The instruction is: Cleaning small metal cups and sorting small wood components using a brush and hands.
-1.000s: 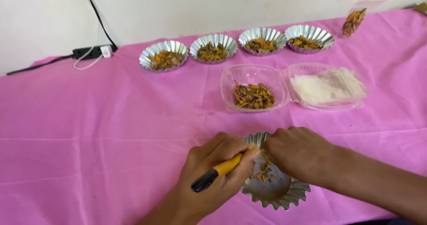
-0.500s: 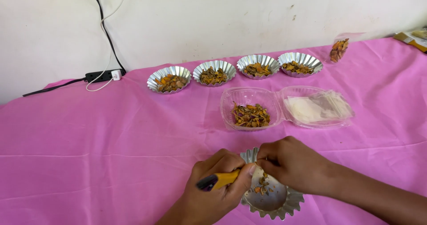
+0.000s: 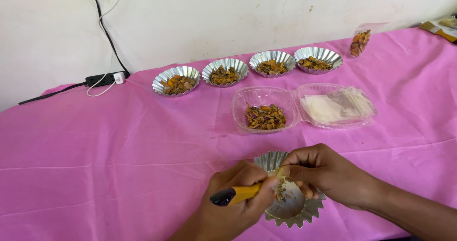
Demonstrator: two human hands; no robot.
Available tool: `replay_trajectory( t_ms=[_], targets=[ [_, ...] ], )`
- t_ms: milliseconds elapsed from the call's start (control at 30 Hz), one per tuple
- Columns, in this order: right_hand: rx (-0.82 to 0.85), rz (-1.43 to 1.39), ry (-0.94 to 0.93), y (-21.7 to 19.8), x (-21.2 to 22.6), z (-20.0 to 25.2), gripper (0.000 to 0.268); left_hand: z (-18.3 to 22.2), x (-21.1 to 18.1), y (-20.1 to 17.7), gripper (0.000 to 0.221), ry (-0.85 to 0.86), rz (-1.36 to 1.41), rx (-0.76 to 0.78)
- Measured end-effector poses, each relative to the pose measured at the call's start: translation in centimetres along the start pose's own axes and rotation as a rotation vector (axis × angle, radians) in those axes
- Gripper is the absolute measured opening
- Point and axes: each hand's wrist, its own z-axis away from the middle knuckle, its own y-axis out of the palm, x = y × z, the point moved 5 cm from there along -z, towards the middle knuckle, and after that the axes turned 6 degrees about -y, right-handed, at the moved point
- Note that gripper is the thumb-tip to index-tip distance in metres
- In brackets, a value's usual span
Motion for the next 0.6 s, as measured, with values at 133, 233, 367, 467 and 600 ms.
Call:
replay_trajectory(
  t_ms=[133,233,367,467,600],
  targets=[
    [0.039,-0.032,-0.055,0.2,0.0,0.1,0.024,-0.5,-0.9,-1.4,0.011,0.049,-0.081,-0.058],
    [0.056,-0.005,-0.042,0.6,0.1,0.4,0.023,0.0,-0.2,-0.5,0.01,0.021,-0.022,-0.045],
    [0.047,-0.006,-0.034,0.4,-0.4,0.6,0.023,-0.2,-0.4,-1.5,0.022,-0.035,-0.043,-0.064],
    [0.081,0.018,-0.053,0.6,0.0,0.6,0.022,-0.6,-1.1,-1.3,0.005,0.041,0.103,-0.023],
    [0.081,0.044,-0.084,0.5,-0.5,0.6,0.023,0.1,0.8,0.1,0.029,-0.089,0.092,0.118]
  ],
)
